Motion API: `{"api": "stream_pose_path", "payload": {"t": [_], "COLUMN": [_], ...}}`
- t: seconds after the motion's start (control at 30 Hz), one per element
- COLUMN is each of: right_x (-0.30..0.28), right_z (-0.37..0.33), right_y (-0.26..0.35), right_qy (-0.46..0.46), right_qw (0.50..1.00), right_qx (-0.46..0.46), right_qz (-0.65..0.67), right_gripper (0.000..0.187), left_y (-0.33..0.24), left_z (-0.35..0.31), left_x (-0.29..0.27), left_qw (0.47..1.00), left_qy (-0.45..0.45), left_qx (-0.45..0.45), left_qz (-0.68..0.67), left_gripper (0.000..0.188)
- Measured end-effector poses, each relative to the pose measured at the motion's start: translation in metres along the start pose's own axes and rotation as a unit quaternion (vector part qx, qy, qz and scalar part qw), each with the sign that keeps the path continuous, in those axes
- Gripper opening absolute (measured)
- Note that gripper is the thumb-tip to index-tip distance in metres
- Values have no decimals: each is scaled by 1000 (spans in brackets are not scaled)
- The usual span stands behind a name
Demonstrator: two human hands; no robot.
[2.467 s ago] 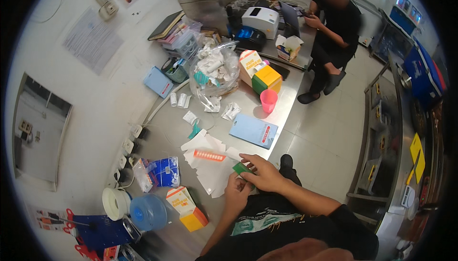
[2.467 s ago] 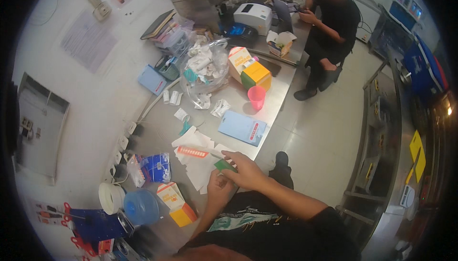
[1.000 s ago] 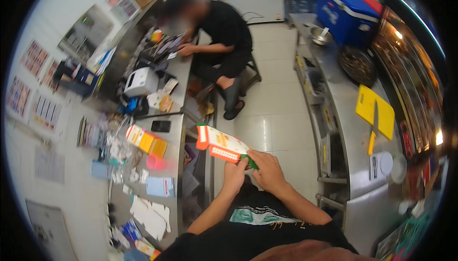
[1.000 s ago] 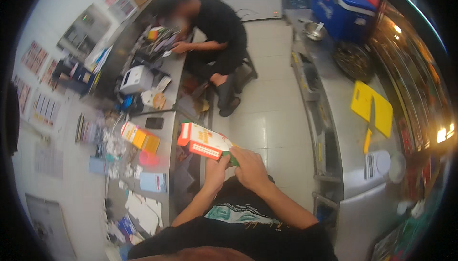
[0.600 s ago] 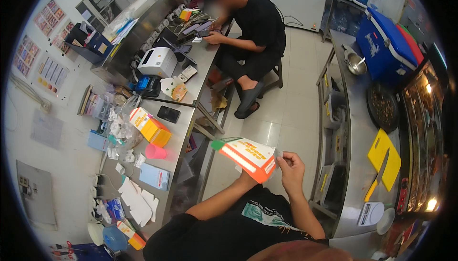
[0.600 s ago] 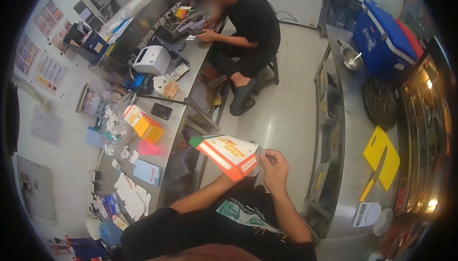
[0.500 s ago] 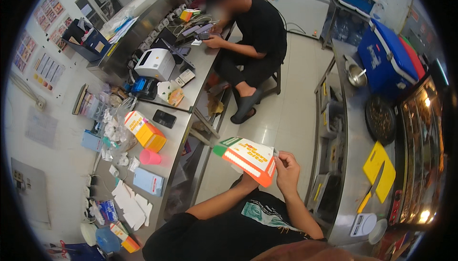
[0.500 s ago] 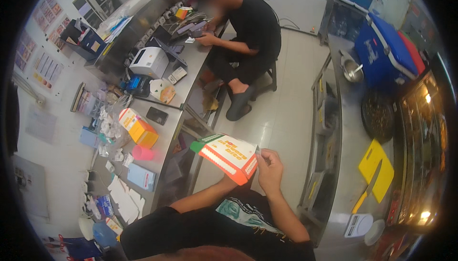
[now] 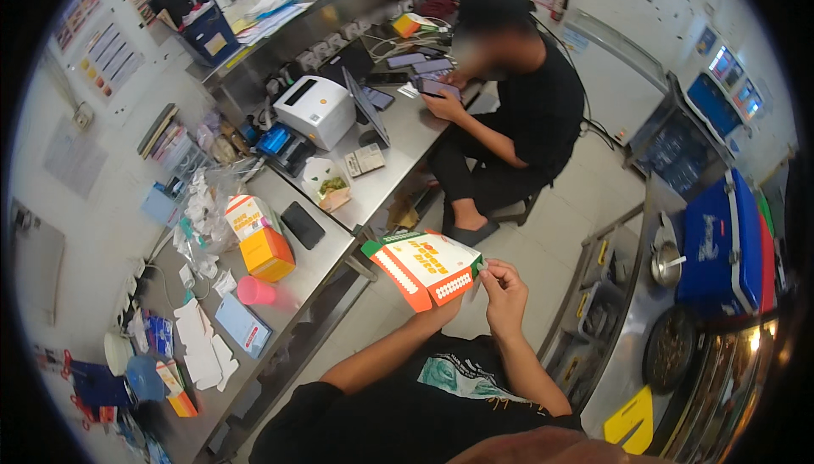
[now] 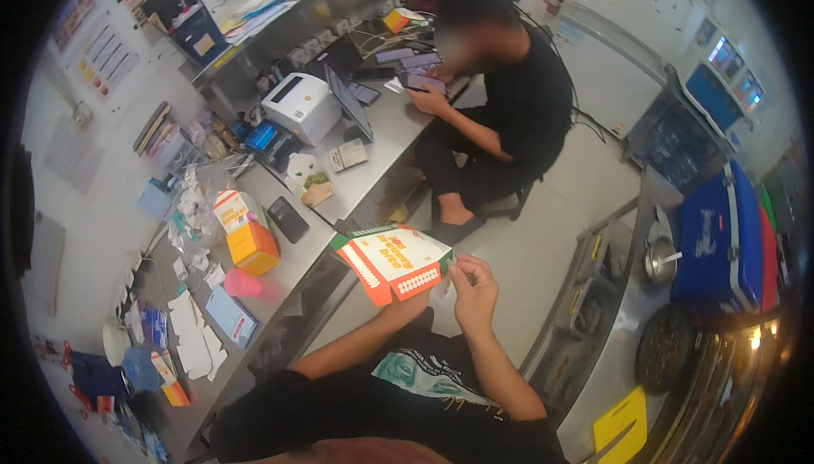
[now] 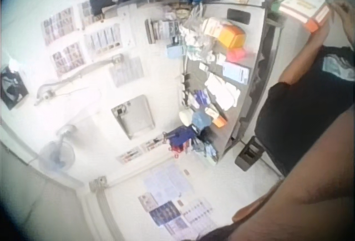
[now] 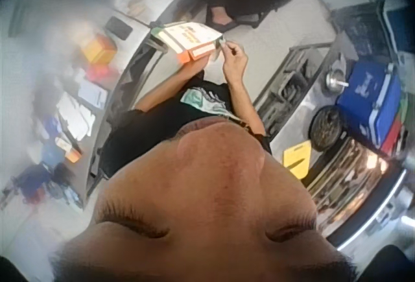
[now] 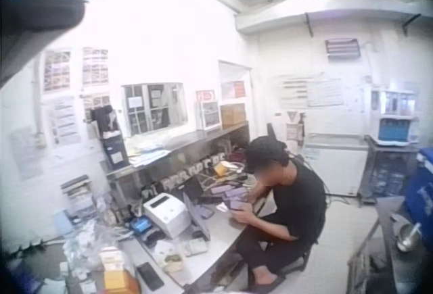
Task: The person folds and assembles small paper boxes from flat sheets on a cluttered counter. They fold the sides, tuck flaps, and form the box shape by hand.
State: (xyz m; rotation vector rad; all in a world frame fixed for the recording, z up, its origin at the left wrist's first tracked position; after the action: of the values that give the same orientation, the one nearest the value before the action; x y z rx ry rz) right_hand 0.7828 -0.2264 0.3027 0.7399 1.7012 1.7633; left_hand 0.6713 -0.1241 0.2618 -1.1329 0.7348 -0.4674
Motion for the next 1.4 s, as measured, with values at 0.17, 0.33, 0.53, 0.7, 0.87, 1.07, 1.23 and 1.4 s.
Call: {"api": "stream_pose_path", "payload": {"t": [0.17, 0.33, 0.53, 0.7, 0.87, 1.07, 1.23, 1.4], "right_x": [-2, -22, -71, -103, -128, -142, -146, -156], "right_z": [48, 105, 172, 203, 219, 224, 233, 238], "right_y": [-6, 1, 13, 5, -20, -23, -19, -16], "right_qy": [83, 191, 291, 356, 422, 477, 452, 408], "right_qw": [995, 981, 927, 901, 901, 877, 884, 893], "right_qx": [-46, -40, -206, -223, -97, -40, -119, -175], "right_qz": [-14, 15, -114, -105, -24, 43, -17, -72], "right_gripper": [12, 9, 8, 9, 11, 11, 13, 14], "left_y": [17, 27, -23, -7, 1, -3, -40, -32], "left_z": [23, 53, 100, 109, 97, 90, 112, 118], "left_x": [13, 35, 84, 128, 157, 183, 186, 186], "left_qw": [995, 981, 898, 863, 871, 814, 832, 872], "left_qy": [-58, -109, -252, -316, -325, -419, -395, -332], "left_qx": [-41, -47, -126, -135, -163, -135, -176, -230], "left_qz": [73, 154, -337, -371, -329, -378, -348, -274], "left_gripper": [30, 30, 44, 50, 52, 52, 49, 43]}}
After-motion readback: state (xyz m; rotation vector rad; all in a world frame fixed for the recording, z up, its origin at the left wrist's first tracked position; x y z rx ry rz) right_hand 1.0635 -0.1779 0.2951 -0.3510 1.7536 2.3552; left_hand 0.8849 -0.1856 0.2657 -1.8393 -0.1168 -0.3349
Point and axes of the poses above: each hand's wrist, its own z-axis towards the middle knuckle, its own x-axis out of the palm, y = z × x, the point moved 1 cm from there along z, towards the middle knuckle, and after that the axes turned 5 degrees about y, right-handed, at the moved point
